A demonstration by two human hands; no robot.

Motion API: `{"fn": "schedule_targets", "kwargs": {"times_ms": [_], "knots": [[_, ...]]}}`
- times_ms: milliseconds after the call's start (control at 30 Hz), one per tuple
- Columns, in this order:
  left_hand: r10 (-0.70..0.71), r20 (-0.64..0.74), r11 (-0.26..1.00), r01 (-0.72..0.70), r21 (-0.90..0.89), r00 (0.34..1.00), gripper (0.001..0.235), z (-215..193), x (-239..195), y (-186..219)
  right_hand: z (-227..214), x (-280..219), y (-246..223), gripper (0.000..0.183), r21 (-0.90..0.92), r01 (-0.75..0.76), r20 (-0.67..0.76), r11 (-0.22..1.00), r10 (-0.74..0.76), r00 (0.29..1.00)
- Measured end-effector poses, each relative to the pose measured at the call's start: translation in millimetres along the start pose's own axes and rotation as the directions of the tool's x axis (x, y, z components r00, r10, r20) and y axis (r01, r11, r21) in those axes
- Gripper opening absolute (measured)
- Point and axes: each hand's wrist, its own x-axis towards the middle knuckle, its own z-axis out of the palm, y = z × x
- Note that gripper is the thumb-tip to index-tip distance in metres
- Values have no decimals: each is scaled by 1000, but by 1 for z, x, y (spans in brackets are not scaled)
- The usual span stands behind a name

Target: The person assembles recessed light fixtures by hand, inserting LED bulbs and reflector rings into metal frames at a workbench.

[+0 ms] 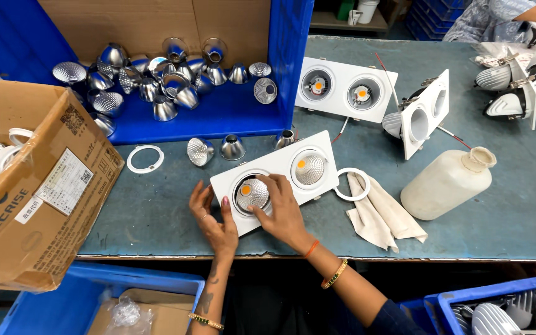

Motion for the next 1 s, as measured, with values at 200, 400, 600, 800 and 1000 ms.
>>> {"fn": "schedule_targets", "kwargs": {"times_ms": [200, 400, 600, 800, 1000], "knots": [[79, 135, 920, -125, 371, 988, 13, -6, -5, -1, -7, 12, 0, 66, -32, 9, 155, 999, -4, 988], [134, 58, 951, -145, 272, 989, 19, -3, -6, 6, -2, -6, 11, 45, 163, -123, 62, 979, 115, 991], [-255, -285, 927, 150, -344, 924, 41, 5, 40, -14, 15, -28, 0, 45, -43, 155, 40, 987, -153, 987], [-163, 120, 985, 154, 82, 979, 33, 34, 60, -13, 49, -35, -19, 57, -132, 101, 80, 986, -91, 993], [-204, 23, 915, 182, 361, 979, 24, 40, 66, 4, 33, -30, 20, 49, -178, 323, 295, 929, -263, 919]]}}
